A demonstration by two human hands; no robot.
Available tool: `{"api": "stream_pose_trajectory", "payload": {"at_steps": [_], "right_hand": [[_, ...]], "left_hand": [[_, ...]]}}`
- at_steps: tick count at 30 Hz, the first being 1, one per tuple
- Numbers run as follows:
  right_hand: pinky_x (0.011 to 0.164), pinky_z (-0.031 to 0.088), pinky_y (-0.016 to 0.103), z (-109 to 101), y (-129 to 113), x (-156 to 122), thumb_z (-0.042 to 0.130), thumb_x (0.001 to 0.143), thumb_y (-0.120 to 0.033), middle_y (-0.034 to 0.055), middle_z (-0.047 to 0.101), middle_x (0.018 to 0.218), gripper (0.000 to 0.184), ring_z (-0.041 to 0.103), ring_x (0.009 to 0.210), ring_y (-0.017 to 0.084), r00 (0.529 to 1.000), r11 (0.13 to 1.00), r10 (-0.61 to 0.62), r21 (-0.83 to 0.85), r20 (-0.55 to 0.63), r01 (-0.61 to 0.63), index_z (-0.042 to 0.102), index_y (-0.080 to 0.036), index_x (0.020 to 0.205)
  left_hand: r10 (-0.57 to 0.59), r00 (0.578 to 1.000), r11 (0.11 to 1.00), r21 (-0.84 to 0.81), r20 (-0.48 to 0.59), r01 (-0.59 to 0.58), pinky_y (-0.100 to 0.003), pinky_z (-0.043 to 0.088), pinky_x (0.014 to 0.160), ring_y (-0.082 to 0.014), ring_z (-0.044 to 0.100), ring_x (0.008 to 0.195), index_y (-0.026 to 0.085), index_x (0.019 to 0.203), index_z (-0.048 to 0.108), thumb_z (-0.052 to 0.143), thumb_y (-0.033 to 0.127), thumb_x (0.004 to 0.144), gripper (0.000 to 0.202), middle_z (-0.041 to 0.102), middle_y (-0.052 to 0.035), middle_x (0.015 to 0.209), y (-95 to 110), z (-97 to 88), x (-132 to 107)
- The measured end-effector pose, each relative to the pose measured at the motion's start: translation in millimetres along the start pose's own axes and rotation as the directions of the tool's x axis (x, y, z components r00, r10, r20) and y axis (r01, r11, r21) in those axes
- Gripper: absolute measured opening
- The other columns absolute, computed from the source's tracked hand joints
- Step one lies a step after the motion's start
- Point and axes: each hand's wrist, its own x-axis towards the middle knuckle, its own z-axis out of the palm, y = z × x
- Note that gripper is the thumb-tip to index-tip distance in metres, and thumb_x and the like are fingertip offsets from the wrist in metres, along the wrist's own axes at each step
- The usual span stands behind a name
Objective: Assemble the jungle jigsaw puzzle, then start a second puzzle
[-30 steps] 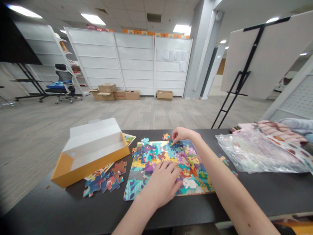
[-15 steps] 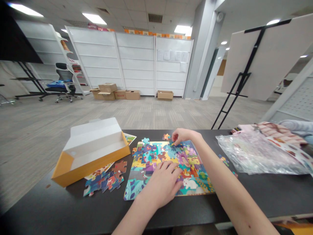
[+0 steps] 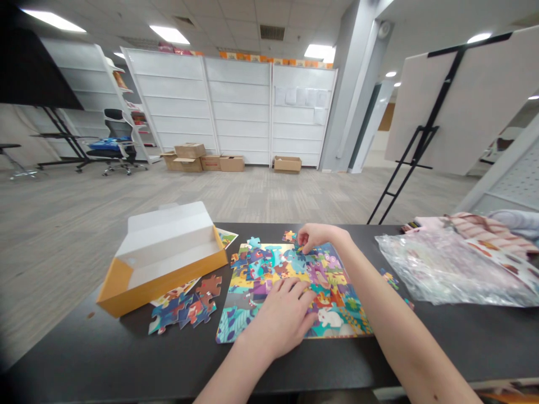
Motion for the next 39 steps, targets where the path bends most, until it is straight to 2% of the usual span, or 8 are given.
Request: {"api": "stream_pose_trajectory", "payload": {"at_steps": [5, 10, 14, 19, 23, 26, 31, 39], "right_hand": [[0.065, 0.048, 0.028, -11, -24, -16, 0.079, 0.062, -0.039, 0.0059, 0.073, 0.082, 0.034, 0.065, 0.075, 0.021, 0.99, 1.0, -0.012, -0.029, -0.138, 0.008, 0.073, -0.018, 0.088], [0.063, 0.045, 0.027, -14, -57, -62, 0.064, 0.082, -0.049, 0.005, 0.071, 0.076, 0.033, 0.061, 0.068, 0.017, 0.924, 0.991, -0.112, 0.024, -0.367, 0.129, 0.072, -0.018, 0.089], [0.058, 0.042, 0.026, 11, -41, -80, 0.061, 0.084, -0.054, 0.0023, 0.065, 0.067, 0.038, 0.055, 0.061, 0.014, 0.867, 0.979, -0.092, 0.114, -0.489, 0.168, 0.069, -0.017, 0.08], [0.057, 0.041, 0.027, 44, -17, -74, 0.057, 0.087, -0.053, 0.0036, 0.067, 0.07, 0.038, 0.056, 0.061, 0.015, 0.742, 0.973, 0.033, 0.192, -0.67, 0.13, 0.068, -0.016, 0.082], [0.061, 0.04, 0.027, 56, -32, -67, 0.056, 0.089, -0.041, 0.0034, 0.069, 0.07, 0.028, 0.057, 0.062, 0.016, 0.765, 0.995, -0.056, 0.031, -0.642, 0.099, 0.069, -0.018, 0.081], [0.061, 0.037, 0.027, 60, -44, -67, 0.056, 0.091, -0.037, 0.0035, 0.069, 0.072, 0.024, 0.058, 0.063, 0.016, 0.785, 0.996, -0.083, -0.064, -0.614, 0.056, 0.071, -0.02, 0.083], [0.063, 0.035, 0.026, 67, -52, -65, 0.054, 0.092, -0.033, 0.0052, 0.072, 0.082, 0.021, 0.061, 0.073, 0.018, 0.815, 0.993, -0.064, -0.119, -0.576, -0.006, 0.07, -0.021, 0.085], [0.069, 0.04, 0.027, 69, -58, -54, 0.057, 0.092, -0.028, 0.0056, 0.074, 0.093, 0.015, 0.065, 0.081, 0.019, 0.846, 0.987, -0.149, -0.129, -0.512, 0.096, 0.07, -0.021, 0.09]], "left_hand": [[0.0, 1.0, 1.0, 0.0, -0.004, 0.0, -0.048, 0.045, 0.102, -0.0288, 0.053, 0.118, 0.02, 0.112, 0.062, 0.05, 0.043, 0.099, 0.029, 0.062, -0.0086, 0.122, -1, 0.0, 0], [-0.013, 1.0, 1.0, -0.024, -0.021, 0.013, -0.047, 0.046, 0.102, -0.0282, 0.055, 0.118, 0.021, 0.123, 0.058, 0.049, 0.044, 0.099, 0.034, 0.061, -0.0094, 0.129, -2, -6.8, -2], [-0.037, 0.998, 0.999, -0.026, -0.047, 0.036, -0.045, 0.045, 0.104, -0.0267, 0.055, 0.12, 0.022, 0.127, 0.057, 0.047, 0.041, 0.101, 0.034, 0.062, -0.0089, 0.129, -17, -24.1, -4], [-0.293, 0.953, 0.952, 0.073, -0.071, 0.298, -0.043, 0.045, 0.103, -0.0278, 0.056, 0.12, 0.021, 0.125, 0.06, 0.052, 0.033, 0.098, 0.031, 0.064, -0.0091, 0.126, -61, -46.3, -13], [-0.467, 0.88, 0.866, 0.154, -0.087, 0.475, -0.042, 0.047, 0.098, -0.0296, 0.057, 0.118, 0.018, 0.123, 0.061, 0.052, 0.029, 0.097, 0.03, 0.066, -0.0115, 0.123, -93, -53.8, -17], [-0.465, 0.884, 0.872, 0.144, -0.057, 0.468, -0.038, 0.047, 0.099, -0.0263, 0.059, 0.118, 0.02, 0.128, 0.057, 0.048, 0.025, 0.099, 0.031, 0.063, -0.0111, 0.13, -105, -52.8, -13], [-0.494, 0.869, 0.86, 0.138, -0.023, 0.492, -0.038, 0.052, 0.089, -0.0276, 0.066, 0.11, 0.022, 0.13, 0.055, 0.048, 0.026, 0.098, 0.033, 0.062, -0.0117, 0.131, -108, -44.8, -4], [-0.517, 0.856, 0.845, 0.147, -0.02, 0.514, -0.038, 0.052, 0.089, -0.0276, 0.066, 0.112, 0.025, 0.129, 0.055, 0.051, 0.027, 0.098, 0.032, 0.063, -0.0107, 0.129, -109, -41.3, -3]]}}
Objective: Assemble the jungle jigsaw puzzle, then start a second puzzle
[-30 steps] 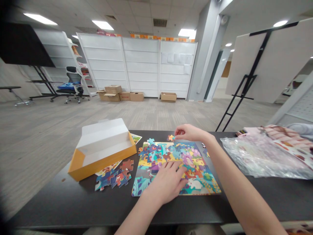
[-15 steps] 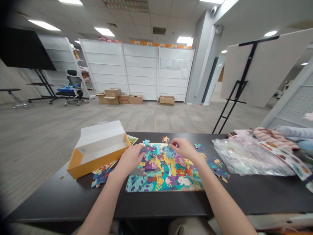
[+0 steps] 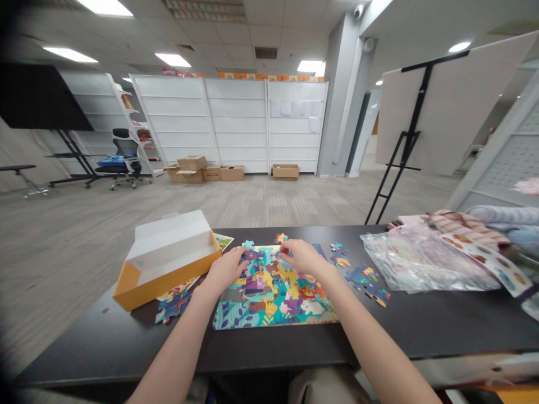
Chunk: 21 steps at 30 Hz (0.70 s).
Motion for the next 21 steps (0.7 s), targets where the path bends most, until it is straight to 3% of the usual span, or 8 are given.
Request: {"api": "stream_pose_trajectory", "payload": {"at_steps": [3, 6, 10, 14, 17, 19, 21], "right_hand": [[0.077, 0.044, 0.03, 4, -4, 12, 0.06, 0.091, -0.027, 0.0099, 0.073, 0.103, 0.016, 0.066, 0.092, 0.022, 0.999, 1.0, -0.023, -0.007, 0.043, 0.024, 0.071, -0.018, 0.099], [0.09, 0.046, 0.035, 15, -8, 25, 0.064, 0.088, -0.025, 0.0156, 0.07, 0.118, 0.031, 0.064, 0.107, 0.027, 0.993, 0.996, -0.084, -0.009, 0.088, 0.085, 0.067, -0.015, 0.116], [0.097, 0.045, 0.04, 27, -9, 35, 0.072, 0.082, -0.023, 0.0164, 0.069, 0.119, 0.042, 0.063, 0.111, 0.029, 0.98, 0.992, -0.126, 0.027, 0.154, 0.123, 0.065, -0.015, 0.123], [0.095, 0.046, 0.04, 26, -5, 34, 0.083, 0.07, -0.026, 0.0139, 0.067, 0.117, 0.052, 0.06, 0.113, 0.029, 0.993, 0.991, -0.101, 0.094, 0.064, 0.095, 0.065, -0.017, 0.118], [0.084, 0.049, 0.035, 20, -2, 30, 0.075, 0.076, -0.026, 0.0088, 0.068, 0.099, 0.029, 0.063, 0.094, 0.023, 1.0, 0.984, -0.021, 0.174, -0.003, 0.022, 0.065, -0.017, 0.102], [0.072, 0.05, 0.031, 13, 0, 26, 0.066, 0.085, -0.029, 0.0039, 0.065, 0.084, 0.014, 0.062, 0.074, 0.017, 0.999, 0.945, 0.037, 0.326, 0.009, -0.038, 0.062, -0.018, 0.091], [0.064, 0.051, 0.029, 5, 0, 20, 0.063, 0.087, -0.038, 0.0007, 0.063, 0.079, 0.02, 0.06, 0.062, 0.013, 0.995, 0.842, 0.077, 0.53, 0.07, -0.102, 0.057, -0.019, 0.09]], "left_hand": [[0.006, 1.0, 1.0, 0.004, 0.01, -0.006, -0.038, 0.052, 0.088, -0.0281, 0.066, 0.112, 0.023, 0.128, 0.056, 0.05, 0.028, 0.098, 0.031, 0.063, -0.0116, 0.128, -1, 0.7, 0], [0.009, 1.0, 1.0, 0.012, 0.017, -0.009, -0.039, 0.053, 0.088, -0.0289, 0.066, 0.111, 0.022, 0.127, 0.056, 0.049, 0.028, 0.099, 0.03, 0.064, -0.0121, 0.126, 0, 1.7, 0], [0.009, 1.0, 1.0, 0.024, 0.016, -0.009, -0.04, 0.053, 0.087, -0.0296, 0.067, 0.109, 0.021, 0.127, 0.055, 0.05, 0.028, 0.099, 0.03, 0.063, -0.0129, 0.127, 0, 2.0, 0], [0.011, 1.0, 1.0, 0.026, 0.007, -0.011, -0.039, 0.053, 0.085, -0.0294, 0.069, 0.105, 0.021, 0.126, 0.057, 0.05, 0.026, 0.098, 0.029, 0.062, -0.0135, 0.127, 2, -1.2, -2], [0.018, 1.0, 1.0, 0.014, -0.016, -0.018, -0.038, 0.053, 0.085, -0.0277, 0.069, 0.104, 0.023, 0.126, 0.057, 0.048, 0.026, 0.099, 0.029, 0.062, -0.0124, 0.128, 6, -4.6, -4], [0.042, 0.997, 0.997, -0.061, -0.068, -0.047, -0.036, 0.053, 0.087, -0.0255, 0.068, 0.106, 0.024, 0.125, 0.058, 0.046, 0.028, 0.1, 0.028, 0.063, -0.0099, 0.128, 10, -4.9, -4], [0.09, 0.987, 0.967, -0.227, -0.133, -0.119, -0.032, 0.053, 0.088, -0.0223, 0.069, 0.103, 0.025, 0.122, 0.059, 0.047, 0.031, 0.1, 0.026, 0.067, -0.007, 0.124, 16, -2.3, -3]]}}
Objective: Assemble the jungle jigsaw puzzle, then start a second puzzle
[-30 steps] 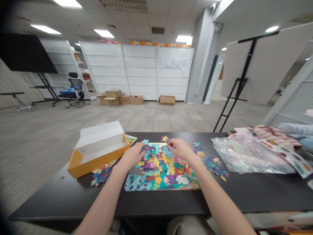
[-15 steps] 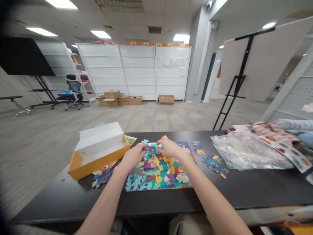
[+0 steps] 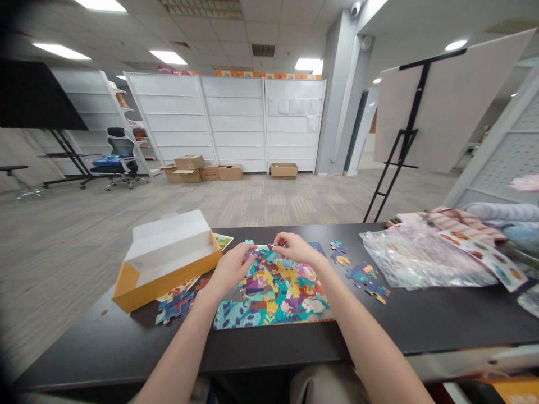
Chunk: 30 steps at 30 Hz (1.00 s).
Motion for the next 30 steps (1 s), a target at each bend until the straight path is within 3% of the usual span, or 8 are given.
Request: {"api": "stream_pose_trajectory", "payload": {"at_steps": [4, 10, 15, 21, 26, 30], "right_hand": [[0.061, 0.054, 0.029, -11, -8, -13, 0.073, 0.078, -0.05, -0.0011, 0.064, 0.086, 0.043, 0.063, 0.06, 0.012, 0.989, 0.946, 0.063, 0.307, 0.133, -0.101, 0.051, -0.022, 0.103], [0.057, 0.046, 0.024, -17, -10, -19, 0.073, 0.078, -0.053, -0.0049, 0.061, 0.068, 0.045, 0.06, 0.06, 0.012, 0.987, 0.967, -0.009, 0.252, 0.162, -0.033, 0.055, -0.02, 0.102], [0.058, 0.044, 0.025, -24, -8, -23, 0.069, 0.081, -0.056, -0.0042, 0.061, 0.062, 0.041, 0.059, 0.06, 0.013, 0.973, 0.987, -0.026, 0.162, 0.23, -0.012, 0.061, -0.018, 0.094], [0.051, 0.034, 0.022, -62, 3, -56, 0.072, 0.077, -0.059, -0.0038, 0.061, 0.062, 0.045, 0.052, 0.053, 0.01, 0.945, 0.979, 0.121, 0.122, 0.302, -0.165, 0.062, -0.017, 0.088], [0.052, 0.035, 0.022, -90, 27, -82, 0.074, 0.075, -0.059, -0.0039, 0.058, 0.062, 0.045, 0.049, 0.054, 0.008, 0.895, 0.964, 0.187, 0.098, 0.406, -0.246, 0.063, -0.015, 0.078], [0.054, 0.04, 0.022, -90, 40, -86, 0.078, 0.073, -0.055, -0.0038, 0.06, 0.067, 0.044, 0.051, 0.055, 0.008, 0.85, 0.945, 0.231, 0.098, 0.474, -0.311, 0.066, -0.015, 0.085]], "left_hand": [[0.064, 0.997, 0.938, -0.34, -0.039, -0.073, -0.03, 0.055, 0.082, -0.0187, 0.071, 0.091, 0.021, 0.121, 0.059, 0.056, 0.031, 0.094, 0.028, 0.074, -0.0047, 0.105, 10, 13.1, 2], [0.059, 0.996, 0.893, -0.443, -0.073, -0.086, -0.028, 0.057, 0.075, -0.0166, 0.07, 0.083, 0.019, 0.119, 0.062, 0.065, 0.018, 0.082, 0.037, 0.074, -0.0029, 0.097, 18, 19.6, -3], [0.15, 0.986, 0.919, -0.358, -0.075, -0.167, -0.032, 0.056, 0.085, -0.0193, 0.07, 0.091, 0.021, 0.121, 0.063, 0.061, 0.019, 0.087, 0.034, 0.073, -0.0031, 0.098, 23, 19.6, -8], [0.234, 0.97, 0.923, -0.299, -0.061, -0.242, -0.035, 0.051, 0.097, -0.0203, 0.065, 0.109, 0.021, 0.132, 0.049, 0.048, 0.02, 0.097, 0.035, 0.07, -0.0068, 0.117, 49, 21.7, -21], [0.446, 0.888, 0.892, -0.138, 0.111, -0.431, -0.043, 0.041, 0.11, -0.0235, 0.05, 0.131, 0.023, 0.127, 0.055, 0.039, 0.022, 0.102, 0.03, 0.065, -0.0069, 0.127, 73, 27.7, -28], [0.479, 0.85, 0.873, -0.022, 0.218, -0.487, -0.054, 0.034, 0.114, -0.0309, 0.041, 0.139, 0.024, 0.131, 0.056, 0.04, 0.029, 0.102, 0.033, 0.063, -0.0061, 0.135, 84, 36.0, -30]]}}
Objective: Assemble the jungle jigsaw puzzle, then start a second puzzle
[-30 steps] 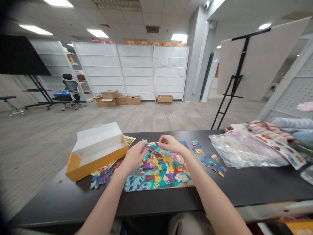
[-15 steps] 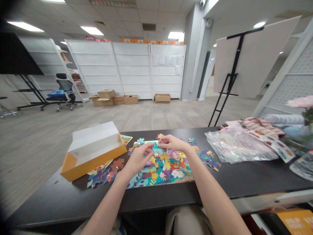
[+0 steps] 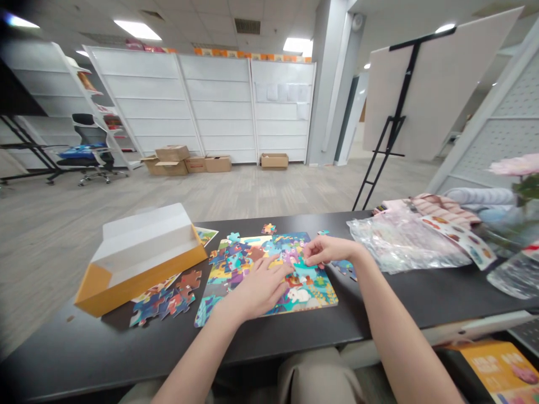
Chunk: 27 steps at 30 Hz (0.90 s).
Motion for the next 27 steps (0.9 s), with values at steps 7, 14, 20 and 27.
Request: {"api": "stream_pose_trajectory", "payload": {"at_steps": [7, 14, 20, 27], "right_hand": [[0.054, 0.043, 0.022, 8, 0, 10, 0.083, 0.063, -0.054, -0.0004, 0.066, 0.067, 0.046, 0.056, 0.059, 0.011, 0.999, 0.998, 0.046, -0.038, -0.026, -0.047, 0.069, -0.015, 0.083], [0.065, 0.049, 0.025, 9, 1, 11, 0.085, 0.058, -0.055, 0.0035, 0.072, 0.074, 0.048, 0.064, 0.07, 0.017, 0.995, 0.976, 0.042, -0.211, -0.086, -0.059, 0.073, -0.015, 0.082], [0.06, 0.046, 0.024, 7, 6, 11, 0.086, 0.056, -0.052, 0.0015, 0.07, 0.071, 0.049, 0.062, 0.067, 0.016, 0.994, 0.981, 0.038, -0.187, -0.105, -0.058, 0.07, -0.016, 0.084], [0.055, 0.042, 0.024, 7, 5, 7, 0.086, 0.055, -0.052, 0.0007, 0.067, 0.065, 0.045, 0.059, 0.062, 0.015, 0.988, 0.968, 0.066, -0.233, -0.138, -0.097, 0.067, -0.016, 0.075]], "left_hand": [[-0.098, 0.995, 0.991, 0.091, 0.02, 0.096, -0.06, 0.03, 0.115, -0.036, 0.038, 0.141, 0.024, 0.136, 0.055, 0.038, 0.039, 0.103, 0.04, 0.056, -0.0053, 0.146, -6, 10.1, 0], [-0.058, 0.998, 0.995, 0.074, -0.036, 0.061, -0.051, 0.034, 0.115, -0.0297, 0.043, 0.138, 0.022, 0.137, 0.053, 0.044, 0.039, 0.102, 0.04, 0.057, -0.0082, 0.143, -5, 5.9, -1], [0.081, 0.997, 0.997, -0.002, -0.007, -0.081, -0.047, 0.039, 0.112, -0.0277, 0.046, 0.134, 0.027, 0.124, 0.062, 0.046, 0.041, 0.101, 0.031, 0.062, -0.0053, 0.134, 13, 7.2, -4], [0.095, 0.995, 0.995, -0.02, 0.008, -0.095, -0.045, 0.041, 0.109, -0.0275, 0.05, 0.128, 0.025, 0.125, 0.061, 0.051, 0.041, 0.099, 0.032, 0.065, -0.0043, 0.131, 15, 8.9, -4]]}}
